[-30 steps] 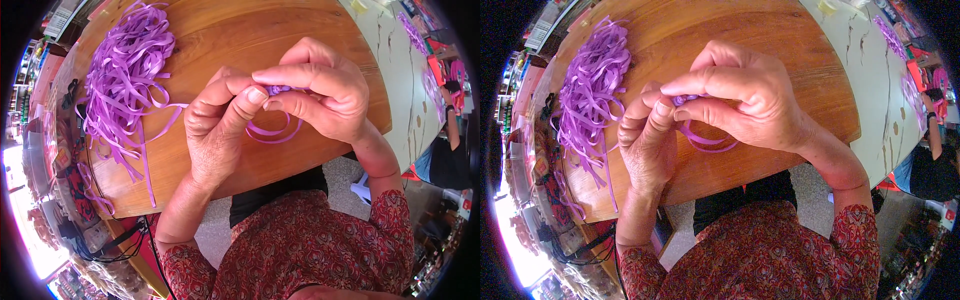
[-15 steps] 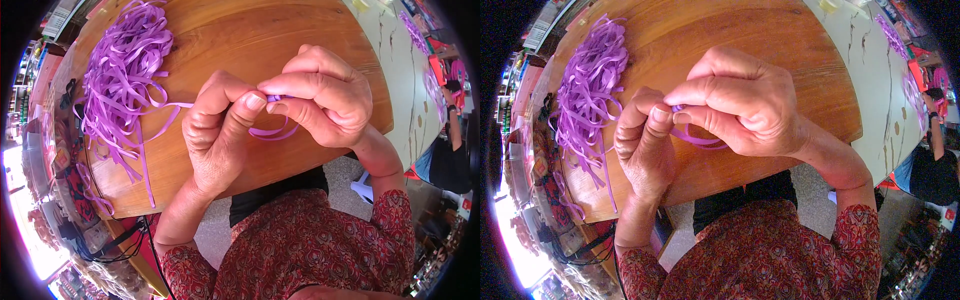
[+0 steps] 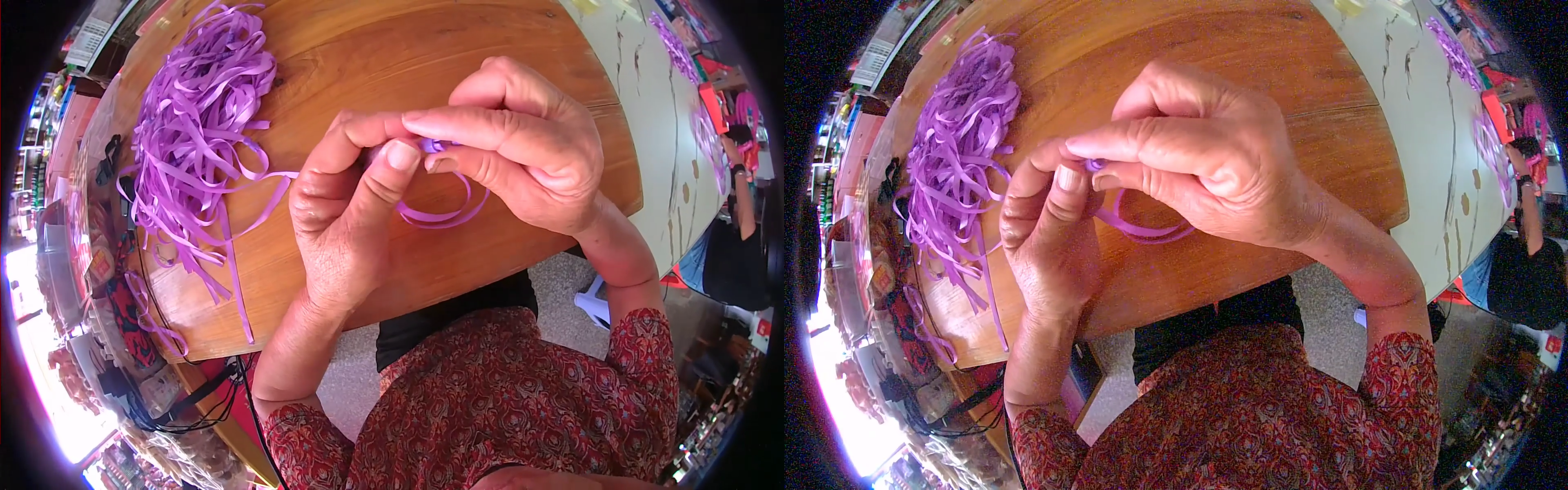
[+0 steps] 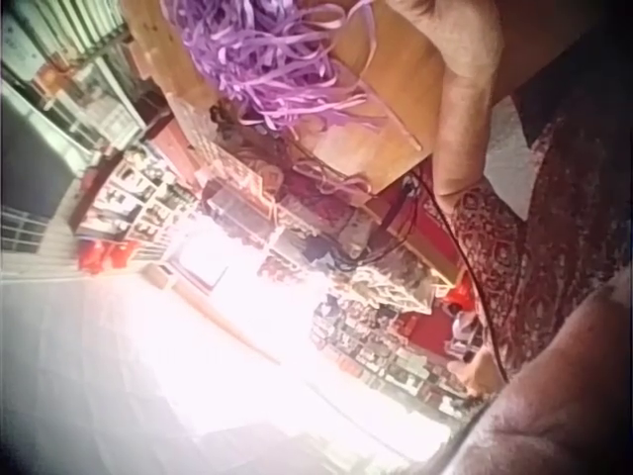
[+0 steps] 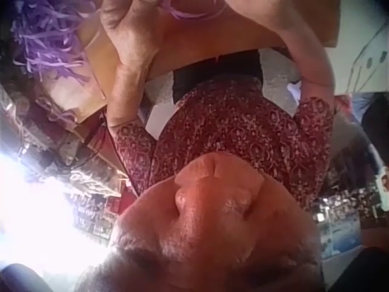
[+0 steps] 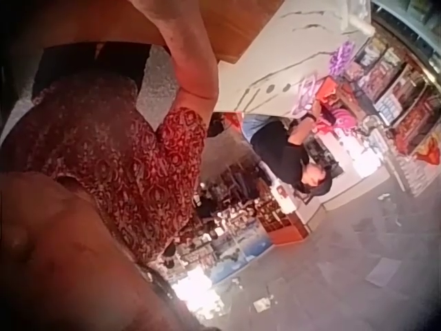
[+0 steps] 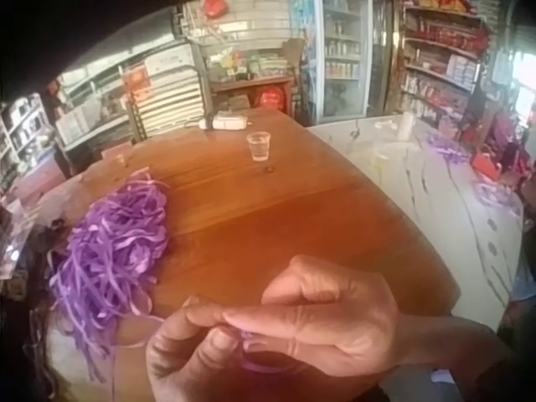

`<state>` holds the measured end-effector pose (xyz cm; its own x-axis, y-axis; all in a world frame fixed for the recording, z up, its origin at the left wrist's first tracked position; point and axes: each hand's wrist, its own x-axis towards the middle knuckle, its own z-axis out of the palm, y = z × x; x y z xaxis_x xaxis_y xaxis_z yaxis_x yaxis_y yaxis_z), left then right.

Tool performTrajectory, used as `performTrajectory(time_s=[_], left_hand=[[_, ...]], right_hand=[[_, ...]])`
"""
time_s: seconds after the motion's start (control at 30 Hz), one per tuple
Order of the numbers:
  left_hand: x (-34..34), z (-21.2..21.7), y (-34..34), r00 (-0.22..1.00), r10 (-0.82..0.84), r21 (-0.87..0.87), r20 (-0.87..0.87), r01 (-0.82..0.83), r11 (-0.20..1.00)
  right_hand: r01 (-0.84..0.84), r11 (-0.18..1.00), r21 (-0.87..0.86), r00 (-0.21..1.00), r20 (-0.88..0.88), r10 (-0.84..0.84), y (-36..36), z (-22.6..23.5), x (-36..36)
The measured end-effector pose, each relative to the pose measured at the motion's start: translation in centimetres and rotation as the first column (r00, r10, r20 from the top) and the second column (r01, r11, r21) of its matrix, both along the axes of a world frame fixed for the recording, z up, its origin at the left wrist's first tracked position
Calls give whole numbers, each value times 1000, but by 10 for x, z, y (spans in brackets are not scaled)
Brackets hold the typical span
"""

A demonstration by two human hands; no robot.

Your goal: The person picks up a purple ribbon from a pile on a wooden table and rolls it into a small coil by hand. They repeat this process with another ribbon and then tie the two coils together using a third purple ribbon.

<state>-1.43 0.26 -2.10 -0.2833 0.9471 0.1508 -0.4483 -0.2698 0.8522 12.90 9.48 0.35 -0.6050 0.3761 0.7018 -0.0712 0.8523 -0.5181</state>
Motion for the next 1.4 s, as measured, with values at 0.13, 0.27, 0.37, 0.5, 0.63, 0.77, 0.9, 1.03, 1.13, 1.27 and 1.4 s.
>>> performTrajectory(time_s=[0.13,0.27,0.37,0.5,0.63,0.77,0.9,1.03,1.13,1.27,1.4], left_hand=[[0,1,1,999,-50,34,-13,51,998],[-6,-4,3,982,-138,-1,129,139,990],[-6,-3,3,971,-158,-30,177,166,986],[-14,-9,5,958,-220,20,186,220,975],[-14,-9,3,949,-213,-33,231,226,974],[-5,-2,0,993,-110,-138,41,114,984],[-8,-9,4,965,-197,11,174,198,980],[-4,2,3,970,-99,-53,223,113,992],[-6,0,3,978,-93,-42,187,103,994],[-8,0,0,988,-49,-92,150,63,994],[-5,0,0,989,-24,-76,149,36,996]], right_hand=[[18,1000,4,1000,1,-18,2,0,1],[28,1000,-10,1000,-8,-28,4,-1,1],[21,999,-40,1000,-15,-21,3,0,0],[15,998,-57,1000,-1,-15,3,3,0],[8,997,-83,1000,22,-6,3,5,0],[9,998,-65,999,48,-5,2,3,-1],[4,996,-92,998,66,2,1,1,0],[-14,997,-74,995,102,22,1,5,0],[-14,995,-98,995,100,24,0,9,2],[-26,997,-66,990,133,34,3,12,7],[-13,926,-376,1000,4,16,-5,11,4]])
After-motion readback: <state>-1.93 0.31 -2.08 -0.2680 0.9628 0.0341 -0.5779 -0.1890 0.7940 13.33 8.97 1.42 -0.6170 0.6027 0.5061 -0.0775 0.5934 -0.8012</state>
